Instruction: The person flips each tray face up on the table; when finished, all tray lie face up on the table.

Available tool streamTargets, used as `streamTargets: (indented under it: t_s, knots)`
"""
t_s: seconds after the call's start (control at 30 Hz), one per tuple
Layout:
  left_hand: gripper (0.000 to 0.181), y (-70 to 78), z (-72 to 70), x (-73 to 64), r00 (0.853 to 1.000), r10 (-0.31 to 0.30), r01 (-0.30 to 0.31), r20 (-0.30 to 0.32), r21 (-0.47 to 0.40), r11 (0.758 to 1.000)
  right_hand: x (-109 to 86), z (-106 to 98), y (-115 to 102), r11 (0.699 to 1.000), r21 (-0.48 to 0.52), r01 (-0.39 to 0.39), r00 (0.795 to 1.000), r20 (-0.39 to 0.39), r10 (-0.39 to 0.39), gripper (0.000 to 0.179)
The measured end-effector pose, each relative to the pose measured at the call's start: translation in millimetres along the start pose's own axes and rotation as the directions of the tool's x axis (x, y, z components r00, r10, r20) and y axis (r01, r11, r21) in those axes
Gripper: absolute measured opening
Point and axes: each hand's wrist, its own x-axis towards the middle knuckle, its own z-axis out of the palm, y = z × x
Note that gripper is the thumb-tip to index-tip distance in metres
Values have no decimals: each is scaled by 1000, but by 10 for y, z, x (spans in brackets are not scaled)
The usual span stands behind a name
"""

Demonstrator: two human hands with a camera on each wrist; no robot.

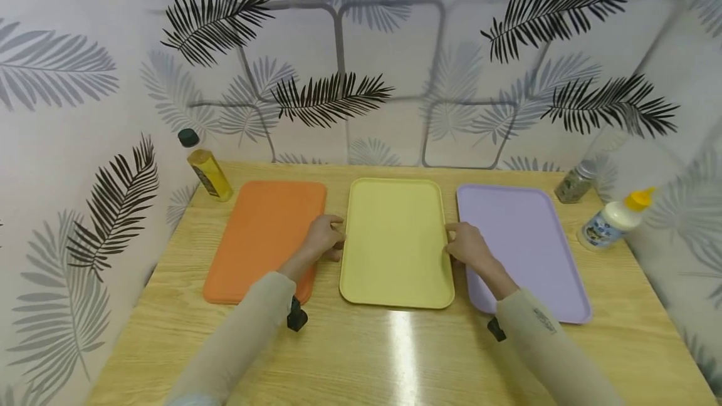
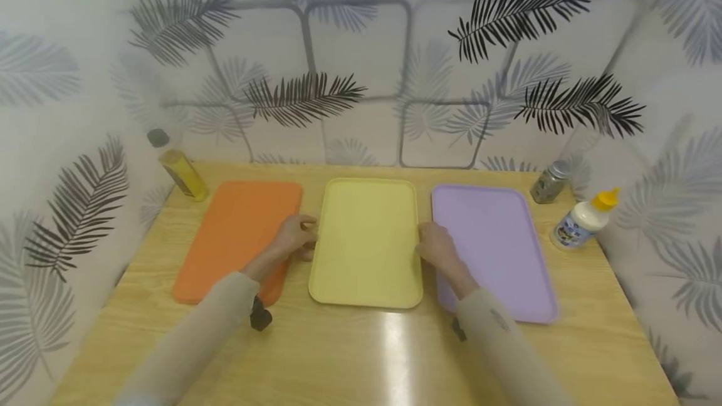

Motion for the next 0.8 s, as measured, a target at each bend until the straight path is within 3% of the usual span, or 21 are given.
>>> streamTargets:
  t_s: [0.17,0.33,0.43,0.6,0.7,0.8]
  knots:
    - [42,-126,-252,-63,988,148,-150,32,101,983,2,-93,-97,999,-35,-26,999,-41,25,45]
    - [36,-269,-741,-191,970,240,-232,-24,183,955,53,-101,-230,1000,-16,10,993,-118,-12,42]
    - [36,-384,-1105,-237,968,238,-208,-84,267,941,87,-28,-315,997,22,70,987,-144,-66,41]
    - [43,-639,-1654,-224,956,237,-133,-174,463,876,132,137,-549,985,65,160,977,-156,-149,45]
    - [52,-746,-1862,-222,966,195,-80,-169,524,848,149,258,-723,980,97,174,976,-151,-159,48]
    - [61,-827,-1964,-205,977,177,-75,-119,586,807,168,413,-896,970,135,200,973,-144,-180,48]
